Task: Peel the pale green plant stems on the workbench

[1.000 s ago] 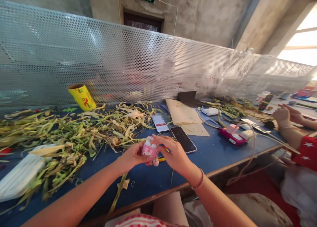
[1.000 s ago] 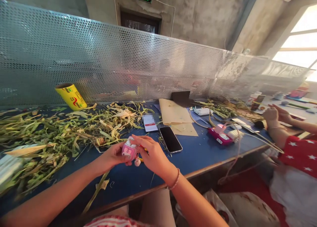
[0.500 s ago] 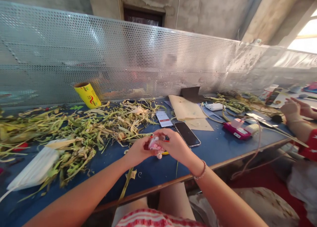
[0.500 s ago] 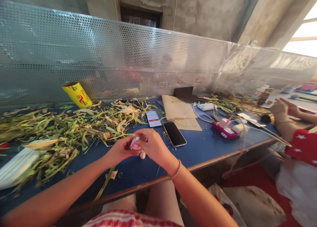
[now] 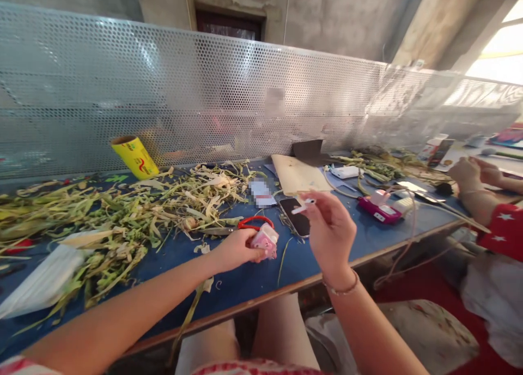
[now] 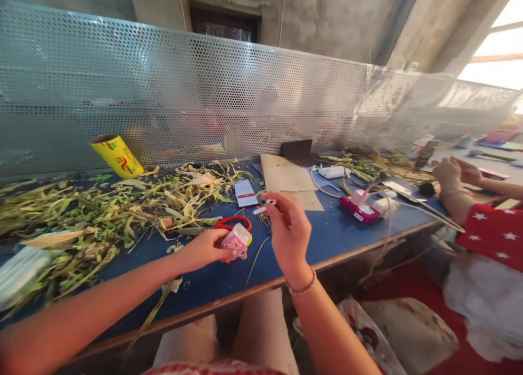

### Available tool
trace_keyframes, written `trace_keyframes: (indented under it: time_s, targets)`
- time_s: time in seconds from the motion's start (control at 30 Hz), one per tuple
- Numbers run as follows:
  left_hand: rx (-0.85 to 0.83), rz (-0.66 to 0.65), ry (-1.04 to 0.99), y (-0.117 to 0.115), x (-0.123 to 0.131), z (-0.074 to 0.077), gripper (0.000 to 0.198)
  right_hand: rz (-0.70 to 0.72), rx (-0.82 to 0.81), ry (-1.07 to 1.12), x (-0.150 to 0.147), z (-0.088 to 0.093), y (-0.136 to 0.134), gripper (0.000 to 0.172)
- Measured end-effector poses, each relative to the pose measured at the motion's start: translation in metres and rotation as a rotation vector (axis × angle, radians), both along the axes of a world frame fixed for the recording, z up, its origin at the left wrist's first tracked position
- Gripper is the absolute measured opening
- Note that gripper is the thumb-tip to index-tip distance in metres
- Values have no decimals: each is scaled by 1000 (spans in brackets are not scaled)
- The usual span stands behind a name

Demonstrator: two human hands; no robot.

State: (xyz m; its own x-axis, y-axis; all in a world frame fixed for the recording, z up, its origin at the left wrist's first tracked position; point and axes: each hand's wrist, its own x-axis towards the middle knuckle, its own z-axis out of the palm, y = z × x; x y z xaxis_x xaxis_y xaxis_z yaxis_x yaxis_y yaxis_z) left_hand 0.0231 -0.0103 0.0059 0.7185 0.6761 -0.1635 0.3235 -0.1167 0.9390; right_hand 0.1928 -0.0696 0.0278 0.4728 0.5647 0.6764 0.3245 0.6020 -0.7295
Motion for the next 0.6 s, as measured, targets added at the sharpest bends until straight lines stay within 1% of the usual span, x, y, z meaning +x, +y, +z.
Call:
trace_keyframes:
  time_s: [0.07,0.13,0.17,0.27,0.33,0.37,0.4,0.43,0.5,0.53,0.57,0.6]
  targets:
    - [75,-14,81,10,27,4,26,32,-21,152,15,0,0,21]
    - [161,-11,84,23,63,10,21,71,-47,246,27,-2,1,24]
    - [158,-14,53,30,84,13,19,88,-56,276,31,-3,1,25]
    - [42,-41,-42,46,146,18,10,124,-72,308,44,-5,-5,25]
    - [56,-26,-25,51,180,17,7,129,-92,291,53,-5,-13,24]
    - [68,-19,-6,51,192,17,6,117,-103,282,59,-5,-18,25]
    - [85,-5,8,49,200,17,7,98,-113,273,64,-5,-23,25]
    - [97,19,-3,45,204,17,12,74,-125,265,69,-5,-28,25]
    - [66,74,-130,33,199,20,25,6,-136,246,76,-5,-34,24]
    - [1,75,-225,25,190,23,26,-28,-137,230,79,-6,-36,23]
    - [-118,24,-316,17,177,26,25,-53,-142,209,79,-6,-37,21]
    - [-255,-77,-386,8,162,29,27,-67,-152,182,77,-6,-35,19]
